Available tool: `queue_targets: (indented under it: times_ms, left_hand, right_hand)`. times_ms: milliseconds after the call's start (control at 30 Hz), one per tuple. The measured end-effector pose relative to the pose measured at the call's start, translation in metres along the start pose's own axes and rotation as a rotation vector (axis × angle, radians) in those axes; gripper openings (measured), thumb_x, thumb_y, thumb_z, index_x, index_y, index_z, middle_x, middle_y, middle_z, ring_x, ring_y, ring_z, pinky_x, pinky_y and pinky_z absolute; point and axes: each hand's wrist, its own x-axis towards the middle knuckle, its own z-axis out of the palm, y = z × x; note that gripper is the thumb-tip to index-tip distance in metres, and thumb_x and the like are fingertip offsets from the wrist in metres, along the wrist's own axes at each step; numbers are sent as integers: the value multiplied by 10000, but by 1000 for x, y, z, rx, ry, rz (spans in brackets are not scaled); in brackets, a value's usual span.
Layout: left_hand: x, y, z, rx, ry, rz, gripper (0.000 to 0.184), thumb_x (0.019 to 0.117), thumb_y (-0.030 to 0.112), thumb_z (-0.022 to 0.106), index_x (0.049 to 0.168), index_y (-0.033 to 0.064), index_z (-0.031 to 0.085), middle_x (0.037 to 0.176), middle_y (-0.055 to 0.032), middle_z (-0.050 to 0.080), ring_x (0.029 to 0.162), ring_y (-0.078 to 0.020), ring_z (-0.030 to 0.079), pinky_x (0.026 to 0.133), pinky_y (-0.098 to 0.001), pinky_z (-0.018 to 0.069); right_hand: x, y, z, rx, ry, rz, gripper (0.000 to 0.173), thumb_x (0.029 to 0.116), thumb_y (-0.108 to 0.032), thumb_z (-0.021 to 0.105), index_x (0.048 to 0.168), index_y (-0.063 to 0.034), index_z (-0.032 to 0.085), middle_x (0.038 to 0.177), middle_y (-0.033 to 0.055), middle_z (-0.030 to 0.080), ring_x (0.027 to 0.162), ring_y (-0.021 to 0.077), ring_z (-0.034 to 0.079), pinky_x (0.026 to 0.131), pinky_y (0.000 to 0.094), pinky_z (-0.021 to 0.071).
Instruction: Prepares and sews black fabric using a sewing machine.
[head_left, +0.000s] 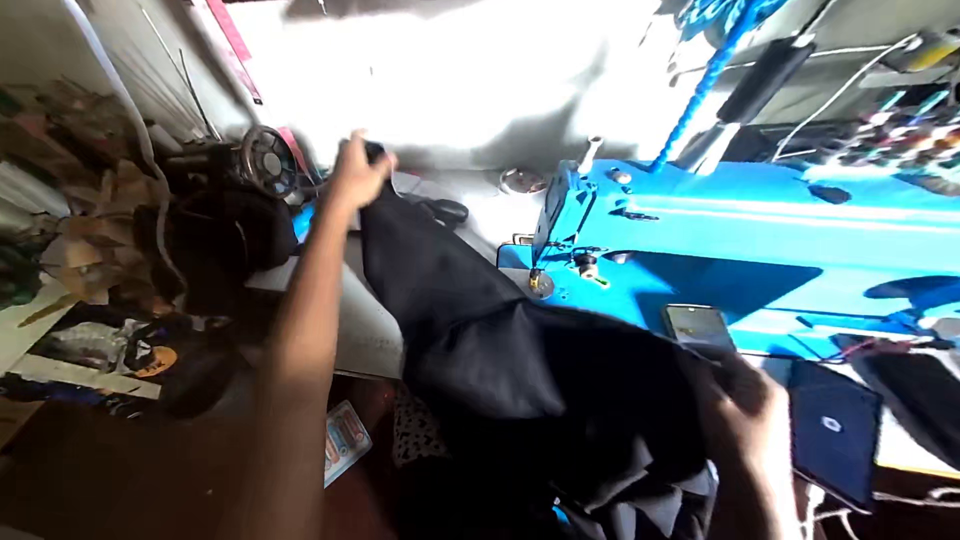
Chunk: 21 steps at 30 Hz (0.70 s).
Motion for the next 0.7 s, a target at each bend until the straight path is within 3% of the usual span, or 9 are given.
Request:
queue_targets:
  times_ms: [67,200,267,333,400,467,533,600,700]
  left_hand:
    - [-62,-6,45,73,-174,-82,831,955,396,702,1581,-2,329,1593,-345,309,1502,-519,252,1205,-704,183]
    - [-229,-1,94,220,-52,-180,577,941,484,680,1346,75,651,1491,-250,509,1426,-474,413,1134,-705,303]
    - [-278,-1,106,281,-30,-221,625,968,555,579,1371,81,648,1510,-270,491,1428,-525,394,1138,-736,251]
    - [-296,-5,112,328,-3,-208,637,1007,578,473,1432,123,609,1555,-240,456,1461,-520,353,1151,-754,183]
    - [-297,-7,110,340,-20,-216,651,1020,594,441,1484,152,557,1609,-210,393,1511,-479,284,1170,-755,130]
    - [-300,-8,113,311,100,-253,689,977,611,530,1472,132,561,1623,-233,352,1520,-495,246,1174,-755,129]
    - [-316,-7,123,163,372,-302,707,918,504,678,1384,-17,573,1537,-349,388,1465,-567,276,1161,-755,148]
    - [-336,2,135,-140,556,-439,735,920,292,729,1375,-190,410,1469,-419,376,1397,-496,380,1163,-563,331]
    - [-355,21,139,-607,478,-747,755,972,192,673,1505,-107,231,1467,-306,434,1315,-284,535,1044,-372,516]
  right_hand:
    - [-9,10,8,-124,-26,32,256,1004,-168,579,1110,41,685,842,103,682,702,56,591,691,286,519]
    - [-11,15,9,-389,-94,130,279,1030,-174,568,1123,55,695,876,275,689,782,428,657,728,646,483]
    - [-4,14,9,-542,-160,69,285,1039,-165,542,1131,56,698,996,319,698,946,540,667,806,734,467]
    - [4,16,19,-600,-185,-70,288,1009,-144,542,1178,22,706,1184,314,664,1163,573,575,933,752,400]
    - [12,9,39,-545,-223,-205,303,986,-151,569,1203,7,711,1255,295,644,1218,561,540,956,734,389]
    - [17,1,68,-441,-296,-261,338,1004,-227,592,1218,5,712,1245,261,668,1202,508,580,978,680,430]
    - [19,-1,101,-369,-336,-243,412,1005,-310,624,1256,7,696,1236,256,674,1194,487,590,998,657,440]
    - [21,0,129,-355,-311,-227,436,986,-346,650,1261,-11,701,1218,258,666,1164,492,587,973,675,425]
    - [24,4,151,-370,-274,-289,352,966,-320,683,1177,-45,744,1179,246,669,1111,490,593,908,670,435]
